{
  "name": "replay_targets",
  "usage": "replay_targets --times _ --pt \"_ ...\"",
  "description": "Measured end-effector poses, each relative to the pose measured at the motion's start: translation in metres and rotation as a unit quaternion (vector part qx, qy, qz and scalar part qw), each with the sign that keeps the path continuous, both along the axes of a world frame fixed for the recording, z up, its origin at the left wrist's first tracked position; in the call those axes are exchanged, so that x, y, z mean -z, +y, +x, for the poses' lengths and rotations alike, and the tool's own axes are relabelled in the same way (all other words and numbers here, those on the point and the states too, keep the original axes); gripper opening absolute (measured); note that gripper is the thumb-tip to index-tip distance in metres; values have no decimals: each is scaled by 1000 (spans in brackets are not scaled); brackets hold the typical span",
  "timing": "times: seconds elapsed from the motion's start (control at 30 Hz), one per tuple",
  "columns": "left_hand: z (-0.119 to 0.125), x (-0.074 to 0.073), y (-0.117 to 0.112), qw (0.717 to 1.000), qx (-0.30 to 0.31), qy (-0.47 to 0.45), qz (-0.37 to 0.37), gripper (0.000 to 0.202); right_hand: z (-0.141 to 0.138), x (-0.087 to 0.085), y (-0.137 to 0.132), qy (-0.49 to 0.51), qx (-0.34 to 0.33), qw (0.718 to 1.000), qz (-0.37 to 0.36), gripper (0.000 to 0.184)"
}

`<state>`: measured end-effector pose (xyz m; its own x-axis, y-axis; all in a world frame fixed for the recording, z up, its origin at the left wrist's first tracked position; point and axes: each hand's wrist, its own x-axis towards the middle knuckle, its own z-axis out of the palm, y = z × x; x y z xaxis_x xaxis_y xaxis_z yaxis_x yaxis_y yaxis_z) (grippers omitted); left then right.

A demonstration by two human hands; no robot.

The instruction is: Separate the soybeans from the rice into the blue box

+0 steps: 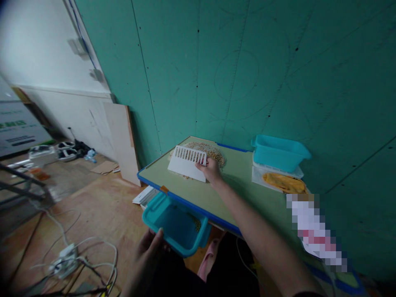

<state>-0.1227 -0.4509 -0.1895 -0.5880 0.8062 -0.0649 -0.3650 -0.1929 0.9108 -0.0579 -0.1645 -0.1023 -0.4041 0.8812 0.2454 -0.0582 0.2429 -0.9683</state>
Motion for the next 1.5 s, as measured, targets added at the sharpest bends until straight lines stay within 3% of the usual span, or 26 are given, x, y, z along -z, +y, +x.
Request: replay_targets --times 0.23,0.7,1.5 --pt "0 4 1 1000 -7 -8 5 27 -2 2 -2 5 -10 1000 -5 38" --pt "2 -1 2 999 -7 -41 4 29 -6 -3 -19 13 -42 999 -14 34" --pt "3 -7 1 1000 -16 -21 -10 31 -7 -5 -41 9 -77 997 -29 36"
